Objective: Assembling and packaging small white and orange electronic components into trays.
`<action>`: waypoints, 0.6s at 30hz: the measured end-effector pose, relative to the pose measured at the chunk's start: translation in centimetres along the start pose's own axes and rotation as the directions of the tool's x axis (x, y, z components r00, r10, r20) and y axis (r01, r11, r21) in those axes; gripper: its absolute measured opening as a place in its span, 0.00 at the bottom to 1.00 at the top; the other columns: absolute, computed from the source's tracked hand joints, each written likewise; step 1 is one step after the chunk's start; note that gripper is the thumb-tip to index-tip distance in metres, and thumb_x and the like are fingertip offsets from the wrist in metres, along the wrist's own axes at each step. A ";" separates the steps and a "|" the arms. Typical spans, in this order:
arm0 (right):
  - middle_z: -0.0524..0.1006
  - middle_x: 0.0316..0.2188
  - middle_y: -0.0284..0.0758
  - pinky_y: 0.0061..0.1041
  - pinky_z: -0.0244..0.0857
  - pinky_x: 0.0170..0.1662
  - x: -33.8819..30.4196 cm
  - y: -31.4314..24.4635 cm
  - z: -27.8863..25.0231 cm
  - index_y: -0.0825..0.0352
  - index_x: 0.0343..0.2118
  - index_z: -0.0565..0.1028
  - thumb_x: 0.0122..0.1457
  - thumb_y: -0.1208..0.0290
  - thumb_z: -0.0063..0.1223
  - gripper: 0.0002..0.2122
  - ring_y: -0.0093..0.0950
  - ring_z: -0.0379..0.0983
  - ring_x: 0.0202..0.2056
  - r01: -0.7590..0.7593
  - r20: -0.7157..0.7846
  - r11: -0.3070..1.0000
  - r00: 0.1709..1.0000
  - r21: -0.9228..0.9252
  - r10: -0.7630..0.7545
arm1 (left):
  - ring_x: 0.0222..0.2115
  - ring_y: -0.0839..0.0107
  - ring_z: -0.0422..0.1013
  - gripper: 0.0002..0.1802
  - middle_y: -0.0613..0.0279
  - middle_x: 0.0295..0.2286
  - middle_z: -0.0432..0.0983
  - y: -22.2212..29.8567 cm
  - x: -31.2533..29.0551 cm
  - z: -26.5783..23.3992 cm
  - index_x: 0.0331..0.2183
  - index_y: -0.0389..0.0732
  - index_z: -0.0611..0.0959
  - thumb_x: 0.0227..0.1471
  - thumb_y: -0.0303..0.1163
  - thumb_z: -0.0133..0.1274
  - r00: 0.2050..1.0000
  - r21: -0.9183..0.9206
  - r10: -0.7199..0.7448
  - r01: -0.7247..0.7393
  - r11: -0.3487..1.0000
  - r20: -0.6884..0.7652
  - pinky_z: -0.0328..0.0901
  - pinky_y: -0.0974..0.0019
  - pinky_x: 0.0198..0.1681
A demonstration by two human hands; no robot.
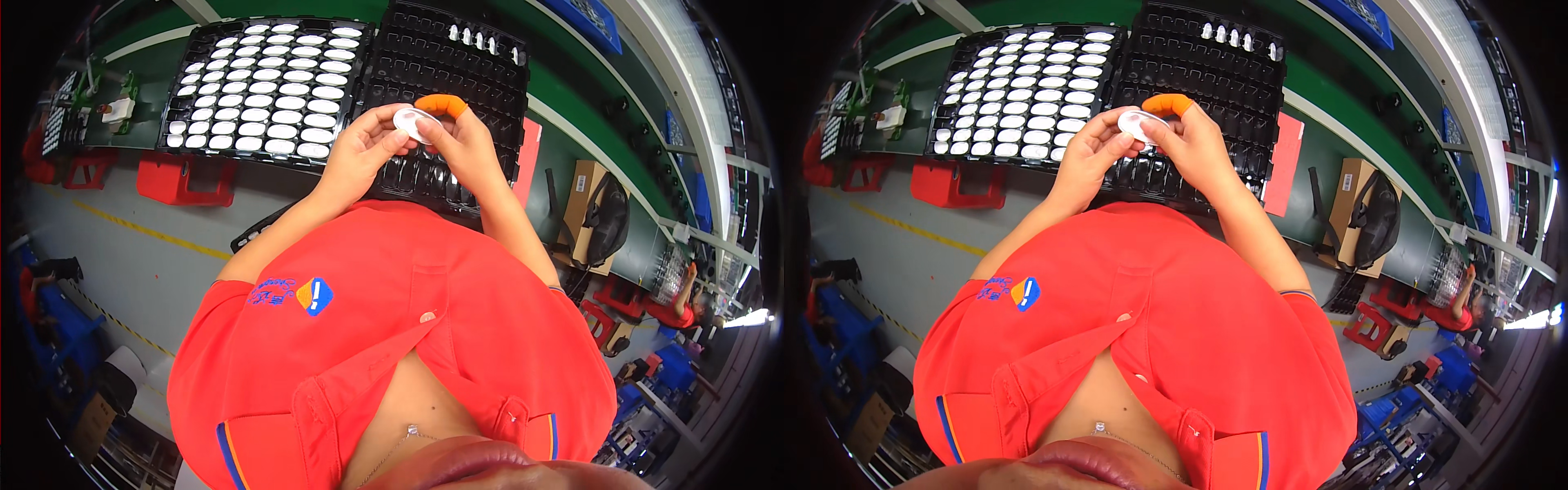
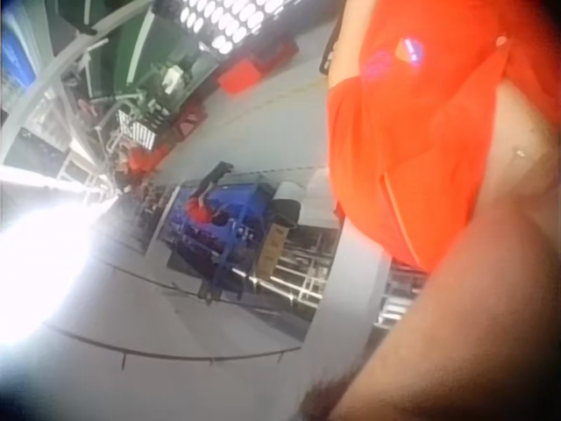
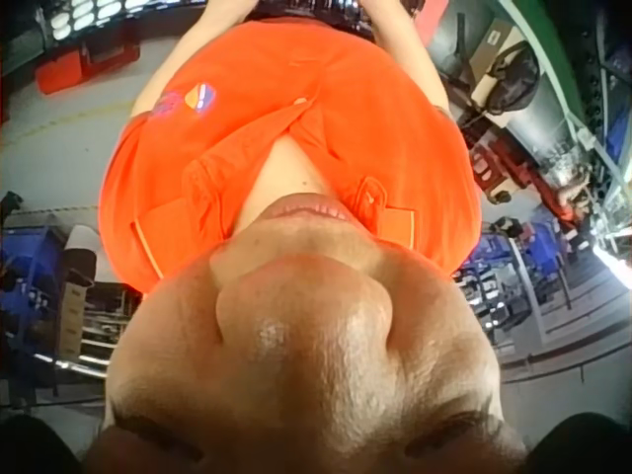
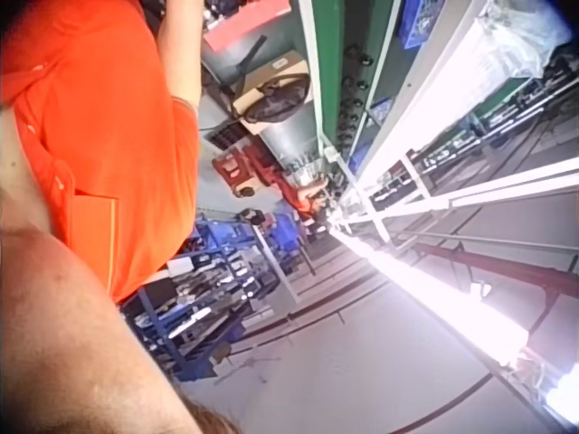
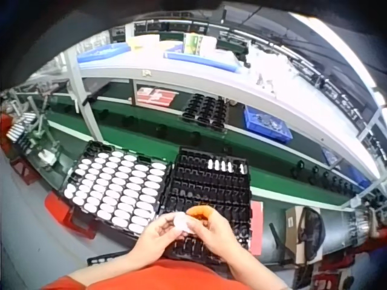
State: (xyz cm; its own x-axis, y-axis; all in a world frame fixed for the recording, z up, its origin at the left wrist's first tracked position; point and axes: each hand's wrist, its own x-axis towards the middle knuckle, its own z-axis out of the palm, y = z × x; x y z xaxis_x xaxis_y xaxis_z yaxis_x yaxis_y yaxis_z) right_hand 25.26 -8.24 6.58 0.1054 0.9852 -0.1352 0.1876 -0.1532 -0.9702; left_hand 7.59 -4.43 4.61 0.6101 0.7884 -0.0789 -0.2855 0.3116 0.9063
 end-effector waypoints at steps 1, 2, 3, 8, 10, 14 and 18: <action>0.74 0.40 0.35 0.17 0.66 0.36 0.0 0.0 0.3 0.71 0.43 0.70 0.58 0.69 0.54 0.13 0.19 0.71 0.36 -0.043 -0.004 0.999 0.999 -0.027 0.042 | 0.38 0.72 0.72 0.21 0.57 0.41 0.73 -0.1 0.0 -0.2 0.50 0.33 0.69 0.57 0.32 0.50 1.000 0.000 0.002 -0.002 1.000 -0.006 0.67 0.69 0.44; 0.73 0.37 0.33 0.17 0.65 0.34 -0.2 -0.2 0.6 0.69 0.41 0.72 0.57 0.69 0.56 0.12 0.19 0.70 0.34 -0.051 -0.030 0.998 0.998 -0.025 0.050 | 0.38 0.73 0.72 0.21 0.57 0.41 0.73 -0.1 -0.1 -0.3 0.50 0.33 0.69 0.57 0.32 0.49 1.000 0.006 0.000 0.000 1.000 -0.004 0.67 0.69 0.44; 0.73 0.37 0.33 0.17 0.65 0.34 -0.2 -0.2 0.9 0.69 0.41 0.72 0.57 0.69 0.56 0.12 0.19 0.70 0.34 -0.048 -0.015 0.999 0.999 -0.023 0.047 | 0.38 0.73 0.72 0.21 0.58 0.41 0.73 -0.2 -0.2 -0.5 0.50 0.33 0.69 0.57 0.32 0.49 1.000 0.014 0.000 0.000 1.000 -0.011 0.67 0.69 0.44; 0.73 0.31 0.32 0.18 0.62 0.34 -0.3 -0.1 1.3 0.67 0.37 0.74 0.54 0.71 0.57 0.09 0.21 0.68 0.30 0.193 0.019 0.922 0.980 -0.336 -0.198 | 0.32 0.75 0.74 0.16 0.59 0.34 0.77 -0.3 -0.7 -1.0 0.45 0.33 0.75 0.58 0.33 0.49 0.994 0.013 -0.051 0.052 0.999 -0.099 0.69 0.71 0.38; 0.74 0.33 0.30 0.14 0.61 0.35 -0.2 1.3 1.2 0.68 0.38 0.73 0.55 0.75 0.55 0.08 0.16 0.69 0.32 0.122 0.026 0.959 0.993 -0.256 -0.119 | 0.32 0.75 0.73 0.16 0.59 0.33 0.77 -0.8 -0.8 -1.3 0.45 0.33 0.75 0.59 0.33 0.47 0.996 0.021 -0.060 0.061 0.998 -0.063 0.69 0.71 0.39; 0.74 0.32 0.28 0.12 0.60 0.31 -0.7 1.5 2.4 0.68 0.40 0.72 0.56 0.77 0.53 0.09 0.14 0.69 0.31 0.077 0.025 0.997 0.997 0.005 -0.077 | 0.32 0.78 0.72 0.15 0.62 0.33 0.76 -1.7 -1.2 -2.1 0.46 0.32 0.74 0.60 0.29 0.44 0.999 -0.010 -0.040 0.039 0.999 -0.035 0.68 0.74 0.39; 0.71 0.28 0.26 0.12 0.56 0.26 -0.6 1.4 3.0 0.69 0.38 0.74 0.55 0.76 0.56 0.08 0.12 0.63 0.25 -0.045 0.053 0.998 0.998 0.031 0.043 | 0.33 0.78 0.71 0.15 0.63 0.34 0.75 -1.8 -1.7 -2.9 0.45 0.33 0.74 0.58 0.30 0.47 0.999 0.091 -0.013 0.018 0.996 -0.048 0.67 0.74 0.38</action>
State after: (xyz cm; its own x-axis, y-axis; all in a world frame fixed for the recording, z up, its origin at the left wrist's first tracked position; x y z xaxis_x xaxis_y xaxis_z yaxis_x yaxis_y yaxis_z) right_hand 22.50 -8.79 4.66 0.0620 0.9803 -0.1876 0.1518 -0.1950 -0.9690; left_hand 4.93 -4.81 1.92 0.5779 0.8086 -0.1108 -0.2062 0.2761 0.9388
